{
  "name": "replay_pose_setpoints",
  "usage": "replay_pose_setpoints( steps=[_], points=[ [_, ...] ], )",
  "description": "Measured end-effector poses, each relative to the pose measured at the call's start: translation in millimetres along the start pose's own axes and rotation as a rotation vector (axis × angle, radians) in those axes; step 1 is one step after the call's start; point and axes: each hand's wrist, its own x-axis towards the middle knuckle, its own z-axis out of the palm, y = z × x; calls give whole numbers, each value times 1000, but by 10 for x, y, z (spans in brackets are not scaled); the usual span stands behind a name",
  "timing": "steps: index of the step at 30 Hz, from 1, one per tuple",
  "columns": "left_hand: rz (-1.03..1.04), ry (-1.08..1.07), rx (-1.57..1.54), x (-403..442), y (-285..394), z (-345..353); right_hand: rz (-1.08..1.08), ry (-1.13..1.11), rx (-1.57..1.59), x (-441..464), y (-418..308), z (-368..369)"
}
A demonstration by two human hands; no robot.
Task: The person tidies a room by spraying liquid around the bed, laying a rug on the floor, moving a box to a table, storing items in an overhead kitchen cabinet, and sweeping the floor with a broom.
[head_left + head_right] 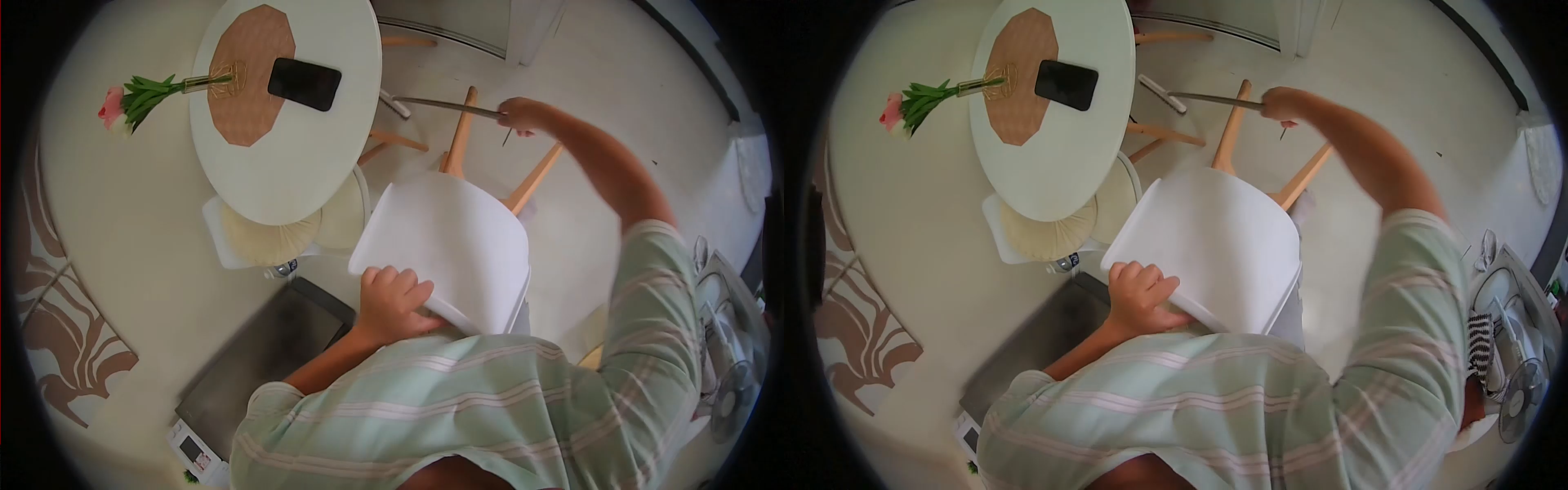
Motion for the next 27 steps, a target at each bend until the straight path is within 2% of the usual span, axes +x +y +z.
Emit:
replay_pose_setpoints(
  steps=[2,3,6,10,12,15,16,24,27],
  points=[
    [-3,27,7,23,0,11,-61,242,-477,855,38,370],
    [4,30,15,34,-9,26,72,364,-330,841,-155,441],
    [20,25,31,11,-55,33,145,390,-263,942,-175,489],
    [27,22,27,-50,-98,1,226,338,-262,438,194,250],
    [40,56,20,-58,-123,8,265,450,-281,270,616,277],
    [63,110,17,-67,-148,3,336,368,-312,-259,871,216],
    [71,121,19,-64,-155,-9,344,321,-291,-377,936,254],
    [71,86,44,10,-143,-87,501,375,-266,-1514,1484,546],
    [89,111,59,128,-130,-85,544,365,-270,-1830,1969,767]
  ],
)
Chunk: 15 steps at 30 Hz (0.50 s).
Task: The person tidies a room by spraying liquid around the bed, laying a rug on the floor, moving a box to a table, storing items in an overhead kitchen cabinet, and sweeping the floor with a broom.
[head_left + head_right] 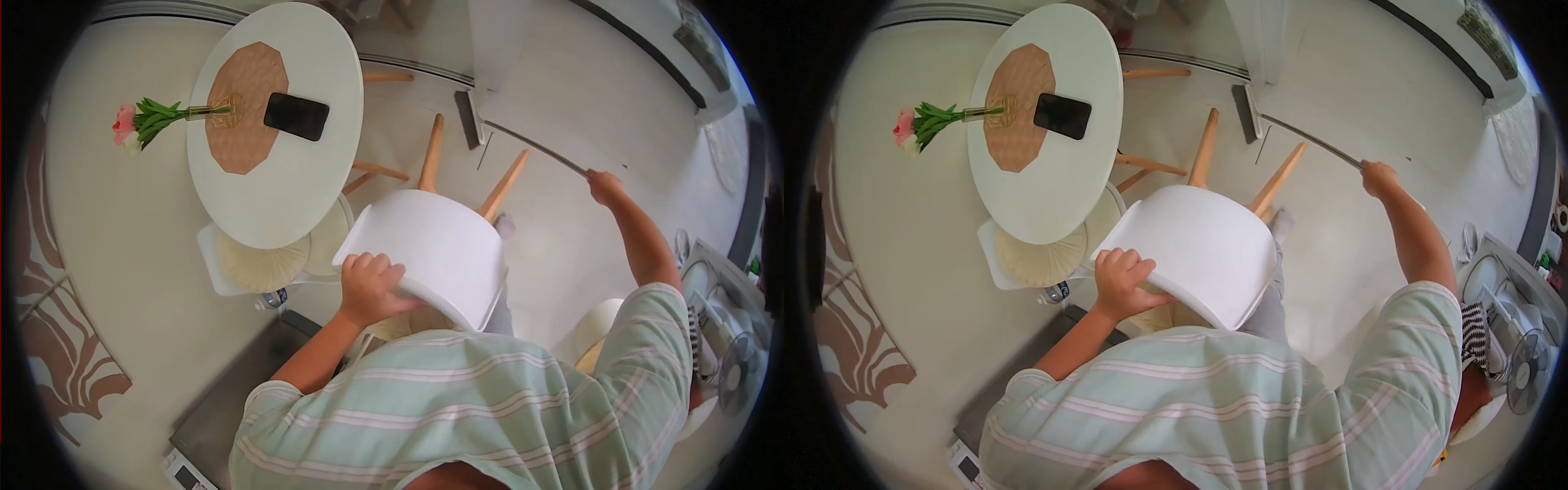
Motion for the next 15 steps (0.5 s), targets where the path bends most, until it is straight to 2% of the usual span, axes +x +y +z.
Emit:
replay_pose_setpoints(
  steps=[8,15],
  points=[
    [19,11,33,334,28,29,141,-26,116,-730,737,463],
    [28,-2,115,689,-10,27,264,-6,263,-1201,1013,1169]
  ],
)
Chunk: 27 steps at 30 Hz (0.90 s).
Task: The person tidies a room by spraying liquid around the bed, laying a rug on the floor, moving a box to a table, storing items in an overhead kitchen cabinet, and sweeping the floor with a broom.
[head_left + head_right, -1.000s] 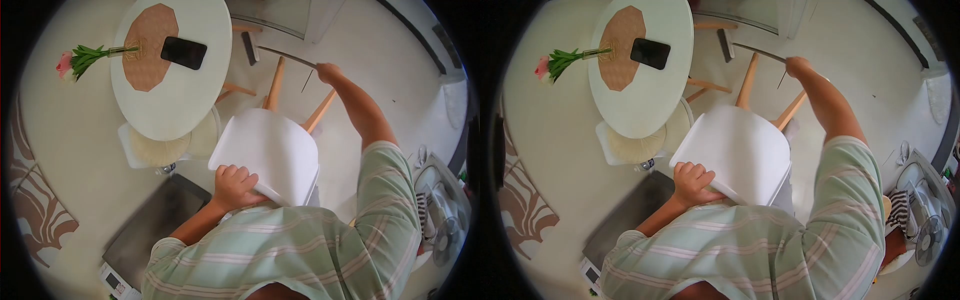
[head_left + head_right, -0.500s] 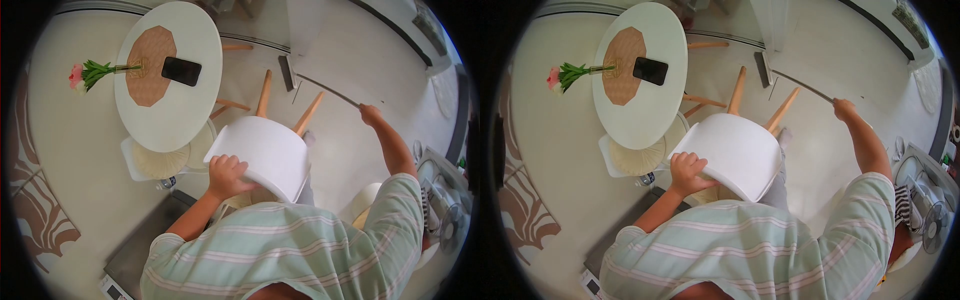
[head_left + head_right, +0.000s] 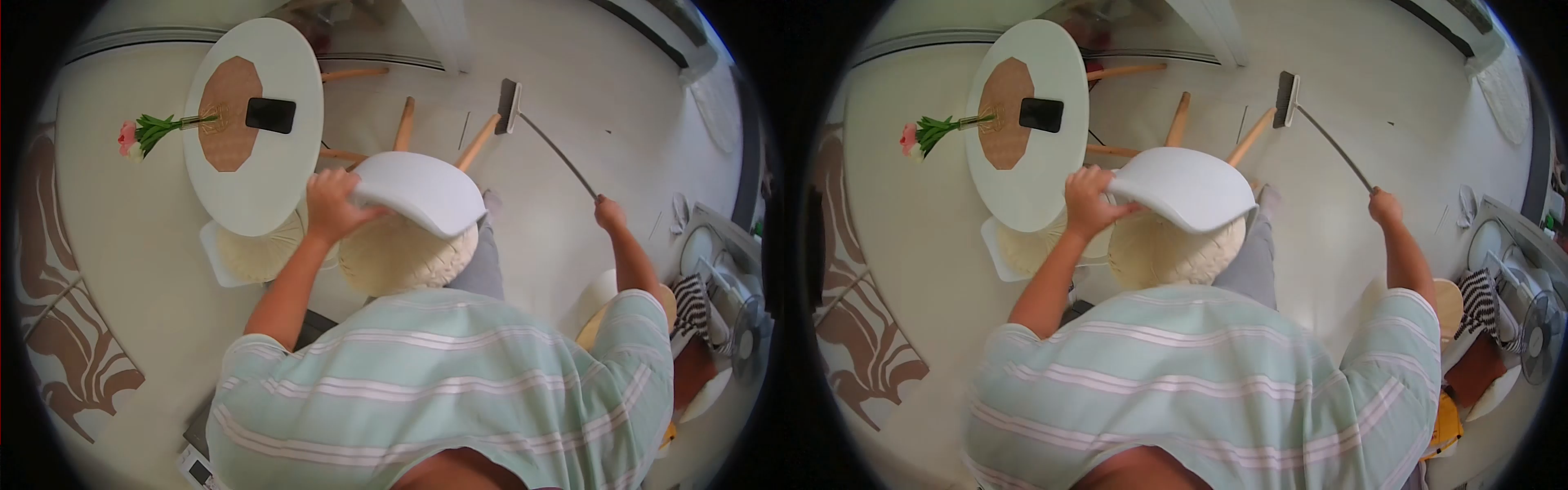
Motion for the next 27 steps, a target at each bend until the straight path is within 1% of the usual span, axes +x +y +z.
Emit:
replay_pose_setpoints(
  steps=[1,3,4,6,8,9,10,11,12,13,14,15,16,18,21,23,24,25,26,27],
  points=[
    [3,-4,2,98,19,-29,19,-40,23,-58,49,110],
    [23,-1,33,301,-25,-28,53,-16,170,-163,206,524],
    [36,4,61,387,-79,9,84,-46,198,-313,209,645],
    [62,37,107,720,-123,123,134,-55,279,-583,123,874],
    [53,62,149,970,-232,227,154,-42,382,-854,56,1316],
    [60,45,159,1139,-310,287,160,-28,437,-945,41,1514],
    [59,24,170,1313,-393,354,223,-45,533,-1088,-17,1628],
    [34,-22,204,1485,-488,444,285,-72,625,-1284,-119,1728],
    [5,-66,240,1677,-537,531,300,-52,655,-1390,-104,1941],
    [21,-126,238,1867,-570,558,313,-41,686,-1480,-163,2171],
    [-57,-351,158,2087,-647,604,330,-111,701,-1654,-246,2260],
    [-26,-330,166,2131,-441,338,349,-165,715,-1732,-305,2295],
    [12,-300,173,2156,-294,153,341,-142,688,-1814,-406,2303],
    [-30,-274,68,2358,-588,460,346,-104,637,-2133,-655,2260],
    [7,-205,64,2526,-764,593,429,-127,650,-2382,-1049,2076],
    [-24,-272,61,2654,-875,590,400,-80,626,-2385,-1138,2374],
    [-46,-271,65,2724,-996,654,396,-54,615,-2420,-1155,2459],
    [-62,-272,66,2773,-1150,768,481,-104,686,-2485,-1232,2398],
    [-55,-202,120,2805,-1309,862,567,-151,761,-2528,-1416,2198],
    [-45,-201,153,2840,-1495,916,645,-192,841,-2539,-1544,2069]
  ],
)
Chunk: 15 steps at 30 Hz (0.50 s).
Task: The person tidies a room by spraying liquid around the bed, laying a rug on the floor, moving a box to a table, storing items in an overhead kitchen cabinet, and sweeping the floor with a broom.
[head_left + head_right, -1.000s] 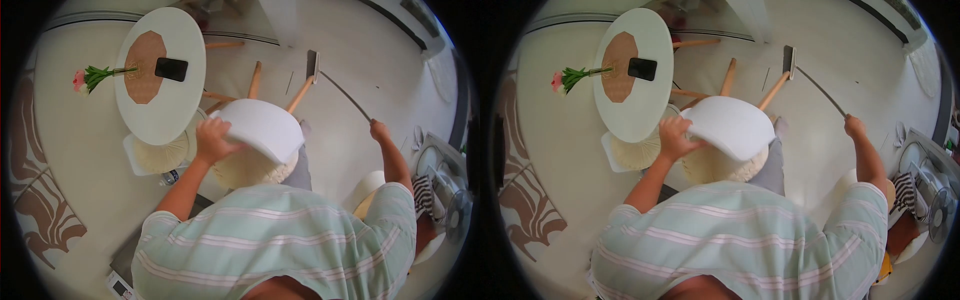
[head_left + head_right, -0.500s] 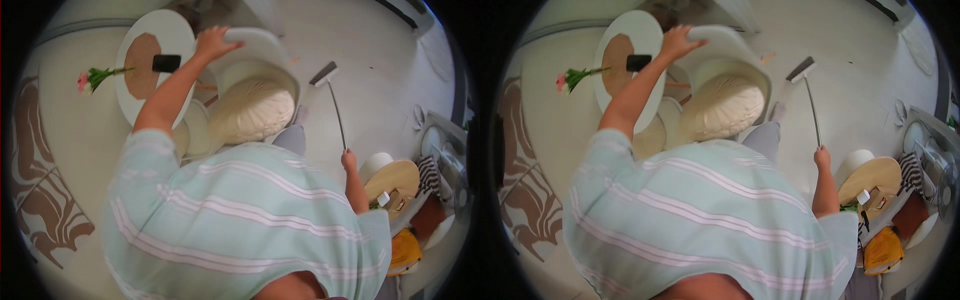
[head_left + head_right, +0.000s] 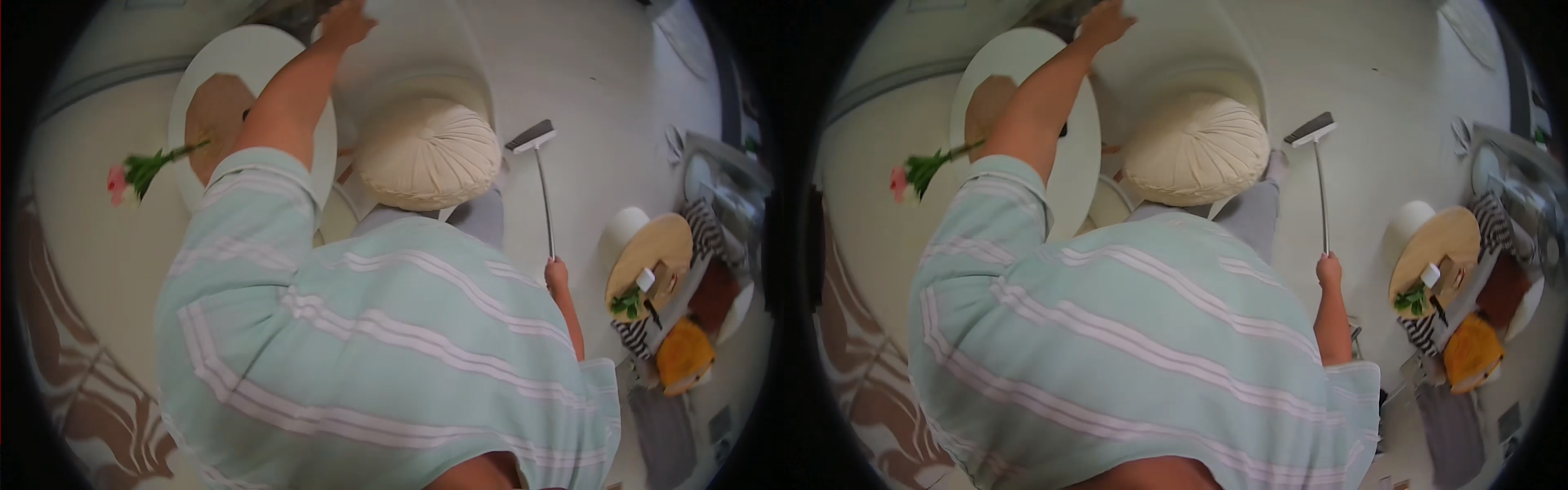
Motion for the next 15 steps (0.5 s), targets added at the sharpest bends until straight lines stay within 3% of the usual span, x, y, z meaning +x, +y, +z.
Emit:
replay_pose_setpoints(
  steps=[4,6,7,9,10,11,15],
  points=[
    [-41,279,265,-48,-82,389,4,-1,52,-11,13,349],
    [53,160,-42,-558,458,465,5,19,71,1,-5,448],
    [126,-159,-228,-1005,761,260,9,19,81,-47,-55,450],
    [266,-734,-63,-1782,1157,544,15,12,96,-166,-169,432],
    [368,-808,-80,-2237,1238,373,19,5,94,-180,-183,414],
    [382,-740,-37,-2551,1267,402,22,-5,95,-185,-189,406],
    [571,-579,65,-2641,1177,938,9,22,74,-221,-342,355]
  ],
)
